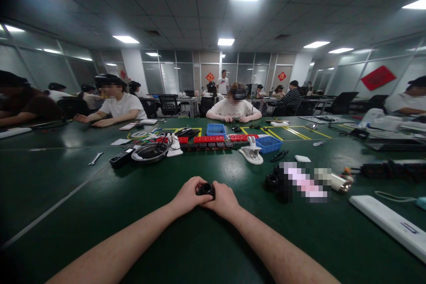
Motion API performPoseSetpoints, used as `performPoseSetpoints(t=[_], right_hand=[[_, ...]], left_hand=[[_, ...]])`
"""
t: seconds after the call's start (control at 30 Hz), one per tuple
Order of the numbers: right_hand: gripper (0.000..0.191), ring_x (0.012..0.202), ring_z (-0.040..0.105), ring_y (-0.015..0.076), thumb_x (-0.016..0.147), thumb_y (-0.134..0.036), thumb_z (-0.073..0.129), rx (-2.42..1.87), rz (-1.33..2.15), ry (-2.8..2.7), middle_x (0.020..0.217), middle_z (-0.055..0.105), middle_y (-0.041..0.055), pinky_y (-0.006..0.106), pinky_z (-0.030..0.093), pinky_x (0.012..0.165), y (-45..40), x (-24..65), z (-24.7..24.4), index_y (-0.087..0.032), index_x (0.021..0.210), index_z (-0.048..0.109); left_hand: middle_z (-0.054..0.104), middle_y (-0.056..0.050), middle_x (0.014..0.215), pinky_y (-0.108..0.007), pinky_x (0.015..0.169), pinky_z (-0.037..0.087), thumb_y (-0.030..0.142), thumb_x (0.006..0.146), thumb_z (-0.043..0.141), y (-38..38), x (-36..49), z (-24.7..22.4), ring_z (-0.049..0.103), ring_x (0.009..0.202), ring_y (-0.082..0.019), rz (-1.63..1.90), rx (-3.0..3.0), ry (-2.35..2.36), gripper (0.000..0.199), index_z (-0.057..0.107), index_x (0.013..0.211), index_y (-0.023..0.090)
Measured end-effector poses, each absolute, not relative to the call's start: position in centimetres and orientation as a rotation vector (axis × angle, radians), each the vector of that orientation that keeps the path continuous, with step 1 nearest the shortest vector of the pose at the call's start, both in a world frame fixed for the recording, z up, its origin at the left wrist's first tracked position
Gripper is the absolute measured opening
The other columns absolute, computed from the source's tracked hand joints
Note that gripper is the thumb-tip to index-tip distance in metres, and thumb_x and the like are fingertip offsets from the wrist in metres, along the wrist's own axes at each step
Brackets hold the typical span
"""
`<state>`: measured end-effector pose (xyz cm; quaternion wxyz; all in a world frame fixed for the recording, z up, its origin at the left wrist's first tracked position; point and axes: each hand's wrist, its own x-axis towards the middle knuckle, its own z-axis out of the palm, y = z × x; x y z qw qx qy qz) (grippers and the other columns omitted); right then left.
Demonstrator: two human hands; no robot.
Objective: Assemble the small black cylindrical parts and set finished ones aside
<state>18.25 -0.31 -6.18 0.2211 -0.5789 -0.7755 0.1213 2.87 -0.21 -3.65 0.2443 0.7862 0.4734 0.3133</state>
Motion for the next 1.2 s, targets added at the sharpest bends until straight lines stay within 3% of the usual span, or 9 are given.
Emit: performPoseSetpoints(t=[0.17, 0.33, 0.43, 0.73, 1.2], right_hand=[[0.052, 0.082, 0.05, 0.0208, 0.056, -0.044, 0.064, -1.346, 0.497, -2.232, 0.091, 0.055, 0.0059, 0.029, 0.036, 0.067, -0.7, 19.0, -5.1, -0.018, 0.098, 0.049], [0.055, 0.094, 0.048, 0.0233, 0.059, -0.03, 0.063, -1.144, 0.698, -2.246, 0.104, 0.053, 0.0065, 0.036, 0.035, 0.08, -0.4, 20.0, -4.8, -0.019, 0.11, 0.046], [0.057, 0.097, 0.047, 0.0234, 0.058, -0.019, 0.062, -1.069, 0.827, -2.249, 0.107, 0.052, 0.0058, 0.036, 0.035, 0.083, -0.2, 20.5, -4.8, -0.02, 0.112, 0.045], [0.04, 0.083, 0.051, 0.0183, 0.065, -0.018, 0.058, -0.981, 1.117, -2.258, 0.093, 0.056, 0.002, 0.03, 0.039, 0.075, 0.2, 21.1, -4.1, -0.017, 0.104, 0.051], [0.035, 0.065, 0.045, 0.0117, 0.054, -0.028, 0.067, -1.217, 0.916, -2.196, 0.071, 0.05, -0.0027, 0.02, 0.034, 0.054, 0.1, 20.6, -4.9, -0.016, 0.08, 0.048]], left_hand=[[0.051, -0.002, 0.084, -0.025, 0.06, 0.039, 0.041, 0.057, 0.064, -0.2, 2.6, -3.2, 0.048, 0.07, -0.015, 0.818, 2.157, 1.228, 0.04, 0.054, 0.088, 0.018], [0.053, -0.002, 0.089, -0.026, 0.063, 0.041, 0.042, 0.057, 0.065, -0.1, 2.2, -2.9, 0.05, 0.071, -0.015, 0.791, 2.188, 1.184, 0.056, 0.047, 0.105, 0.021], [0.054, -0.002, 0.089, -0.026, 0.067, 0.04, 0.042, 0.058, 0.064, 0.0, 2.0, -2.7, 0.05, 0.076, -0.017, 0.744, 2.289, 1.104, 0.05, 0.051, 0.101, 0.021], [0.056, -0.002, 0.09, -0.026, 0.073, 0.039, 0.039, 0.061, 0.064, 0.4, 1.7, -2.4, 0.051, 0.083, -0.017, 0.68, 2.374, 0.957, 0.04, 0.056, 0.096, 0.022], [0.052, -0.001, 0.082, -0.023, 0.061, 0.039, 0.043, 0.054, 0.067, 0.3, 2.2, -3.2, 0.049, 0.073, -0.016, 0.69, 2.244, 1.044, 0.042, 0.058, 0.087, 0.018]])
